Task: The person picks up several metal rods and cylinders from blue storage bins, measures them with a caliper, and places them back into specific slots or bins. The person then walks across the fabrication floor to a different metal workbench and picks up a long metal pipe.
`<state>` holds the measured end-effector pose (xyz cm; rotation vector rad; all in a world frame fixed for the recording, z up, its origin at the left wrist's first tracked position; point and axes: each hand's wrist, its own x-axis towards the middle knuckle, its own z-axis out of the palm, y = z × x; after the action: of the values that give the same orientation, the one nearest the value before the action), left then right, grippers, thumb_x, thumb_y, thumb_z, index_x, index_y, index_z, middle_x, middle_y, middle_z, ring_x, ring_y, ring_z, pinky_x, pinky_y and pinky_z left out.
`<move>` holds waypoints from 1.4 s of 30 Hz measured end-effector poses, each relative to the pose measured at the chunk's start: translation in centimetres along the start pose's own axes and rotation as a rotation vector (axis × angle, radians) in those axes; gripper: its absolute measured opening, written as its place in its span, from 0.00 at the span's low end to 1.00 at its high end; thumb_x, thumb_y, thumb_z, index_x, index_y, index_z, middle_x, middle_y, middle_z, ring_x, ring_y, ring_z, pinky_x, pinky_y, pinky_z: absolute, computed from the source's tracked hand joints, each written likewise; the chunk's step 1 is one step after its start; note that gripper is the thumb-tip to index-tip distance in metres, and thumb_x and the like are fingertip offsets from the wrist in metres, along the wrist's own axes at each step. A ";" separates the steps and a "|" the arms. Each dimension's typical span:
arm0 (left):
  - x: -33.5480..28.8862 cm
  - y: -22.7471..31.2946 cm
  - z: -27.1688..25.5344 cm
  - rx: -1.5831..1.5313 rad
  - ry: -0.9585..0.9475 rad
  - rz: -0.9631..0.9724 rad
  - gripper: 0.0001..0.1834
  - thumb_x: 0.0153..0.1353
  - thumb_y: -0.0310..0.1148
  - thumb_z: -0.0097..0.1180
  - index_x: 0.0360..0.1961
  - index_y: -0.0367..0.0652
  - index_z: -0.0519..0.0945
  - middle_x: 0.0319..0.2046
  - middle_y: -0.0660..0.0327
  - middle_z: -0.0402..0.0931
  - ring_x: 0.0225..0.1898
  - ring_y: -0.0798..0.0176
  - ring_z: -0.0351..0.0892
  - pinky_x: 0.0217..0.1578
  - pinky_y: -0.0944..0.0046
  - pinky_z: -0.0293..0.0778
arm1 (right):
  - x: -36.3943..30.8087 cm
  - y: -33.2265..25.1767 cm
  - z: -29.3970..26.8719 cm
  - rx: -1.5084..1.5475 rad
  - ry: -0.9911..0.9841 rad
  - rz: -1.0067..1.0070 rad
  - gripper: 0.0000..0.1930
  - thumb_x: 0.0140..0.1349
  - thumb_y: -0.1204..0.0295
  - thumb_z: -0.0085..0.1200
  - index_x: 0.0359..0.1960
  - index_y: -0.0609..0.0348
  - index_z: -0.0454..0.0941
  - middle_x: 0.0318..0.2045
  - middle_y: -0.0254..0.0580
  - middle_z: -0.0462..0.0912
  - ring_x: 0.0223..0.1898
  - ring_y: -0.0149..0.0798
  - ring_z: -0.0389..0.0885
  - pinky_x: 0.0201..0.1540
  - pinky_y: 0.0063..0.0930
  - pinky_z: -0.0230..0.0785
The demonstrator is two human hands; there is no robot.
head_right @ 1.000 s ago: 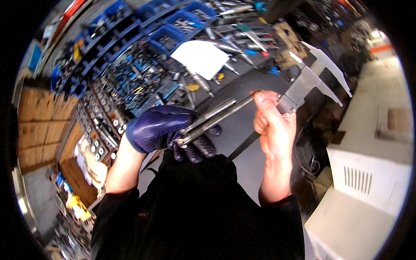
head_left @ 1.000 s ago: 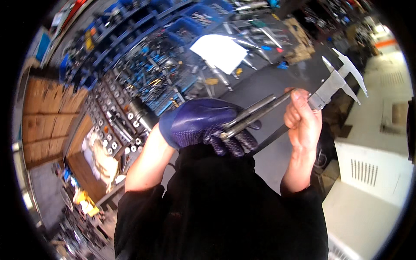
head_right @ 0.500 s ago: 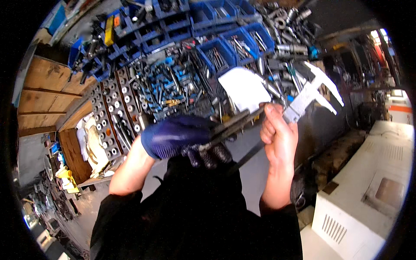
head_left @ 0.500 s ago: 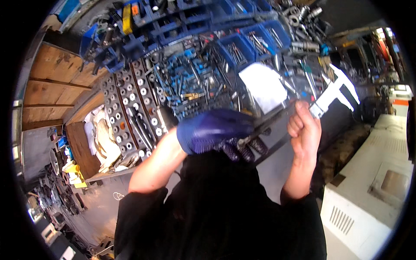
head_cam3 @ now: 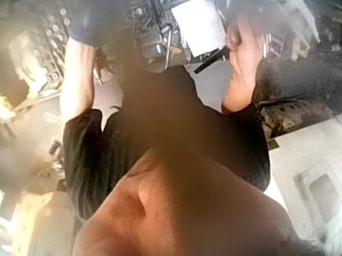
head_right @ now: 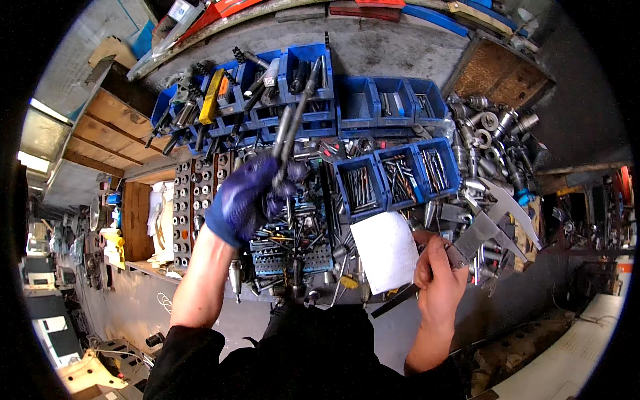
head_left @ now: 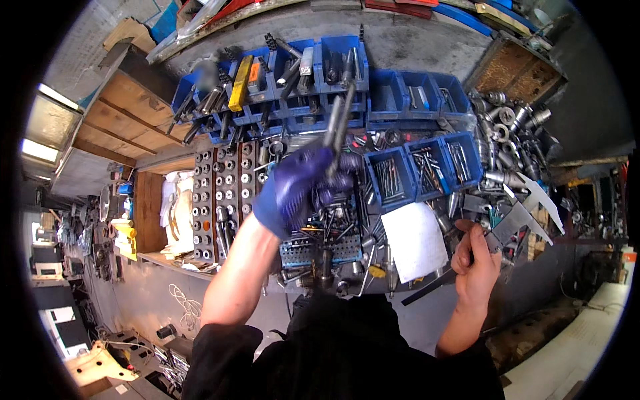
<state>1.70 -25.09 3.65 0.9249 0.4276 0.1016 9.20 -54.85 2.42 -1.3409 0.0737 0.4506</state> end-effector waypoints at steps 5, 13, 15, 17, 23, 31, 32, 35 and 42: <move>10.1 2.7 -2.4 0.605 0.100 0.374 0.11 0.68 0.37 0.47 0.44 0.41 0.74 0.34 0.61 0.81 0.25 0.75 0.77 0.16 0.79 0.69 | 2.7 0.2 -1.4 0.000 0.000 0.079 0.15 0.69 0.64 0.49 0.40 0.67 0.76 0.12 0.25 0.60 0.12 0.20 0.51 0.15 0.19 0.40; 19.7 6.1 -1.8 0.473 0.153 0.045 0.13 0.68 0.41 0.45 0.40 0.46 0.79 0.35 0.59 0.82 0.33 0.64 0.81 0.34 0.59 0.78 | 4.4 1.4 -3.5 0.021 0.069 0.107 0.15 0.69 0.63 0.49 0.41 0.67 0.75 0.12 0.25 0.58 0.12 0.20 0.51 0.15 0.19 0.41; 19.2 6.1 -2.7 0.350 0.131 0.123 0.13 0.68 0.40 0.46 0.42 0.45 0.79 0.37 0.58 0.83 0.37 0.60 0.82 0.37 0.57 0.79 | 4.6 1.8 -3.8 0.037 0.058 0.084 0.15 0.69 0.64 0.48 0.41 0.68 0.75 0.13 0.25 0.58 0.13 0.20 0.51 0.16 0.19 0.42; 17.3 5.0 -2.8 -0.045 0.145 0.296 0.11 0.66 0.34 0.51 0.44 0.39 0.78 0.40 0.57 0.82 0.40 0.56 0.82 0.40 0.58 0.80 | 4.5 2.0 -3.7 0.038 0.088 0.105 0.16 0.70 0.64 0.48 0.41 0.68 0.75 0.13 0.25 0.58 0.13 0.20 0.51 0.16 0.19 0.42; 9.1 -1.5 -1.9 0.629 0.371 0.588 0.13 0.63 0.25 0.51 0.48 0.35 0.78 0.40 0.54 0.82 0.40 0.67 0.81 0.42 0.69 0.76 | 4.9 2.8 -3.8 0.061 0.080 0.132 0.15 0.68 0.65 0.50 0.39 0.69 0.76 0.13 0.26 0.60 0.14 0.21 0.53 0.16 0.20 0.41; 6.6 -4.7 -6.6 1.403 0.044 0.649 0.15 0.58 0.26 0.52 0.48 0.35 0.77 0.39 0.45 0.79 0.41 0.43 0.80 0.45 0.54 0.75 | 4.0 6.7 -2.0 -0.113 0.008 0.232 0.13 0.69 0.68 0.48 0.39 0.70 0.74 0.17 0.34 0.67 0.14 0.22 0.57 0.16 0.19 0.46; 7.0 -4.5 -6.6 1.447 0.005 0.641 0.16 0.59 0.27 0.52 0.48 0.35 0.76 0.40 0.44 0.79 0.41 0.42 0.79 0.45 0.53 0.75 | 4.1 7.3 -1.5 -0.175 -0.022 0.251 0.12 0.69 0.68 0.46 0.41 0.68 0.74 0.14 0.30 0.62 0.14 0.21 0.56 0.16 0.17 0.45; 8.1 -3.9 -6.8 1.460 -0.094 0.458 0.18 0.59 0.27 0.50 0.52 0.37 0.76 0.45 0.44 0.78 0.47 0.44 0.78 0.50 0.55 0.73 | 3.9 8.5 -0.1 -0.210 -0.050 0.327 0.12 0.67 0.70 0.49 0.38 0.72 0.73 0.17 0.36 0.69 0.15 0.23 0.60 0.17 0.17 0.50; 11.4 -3.9 -9.1 1.612 -0.199 0.504 0.25 0.60 0.32 0.52 0.58 0.33 0.70 0.52 0.41 0.73 0.54 0.42 0.74 0.56 0.52 0.68 | 2.8 11.5 0.7 -0.210 -0.051 0.463 0.10 0.63 0.73 0.52 0.35 0.73 0.73 0.26 0.50 0.78 0.17 0.25 0.63 0.20 0.20 0.56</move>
<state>8.10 -17.55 -7.77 2.5983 -0.0147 0.1119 7.54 -51.60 -8.88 -1.5188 0.3052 0.9029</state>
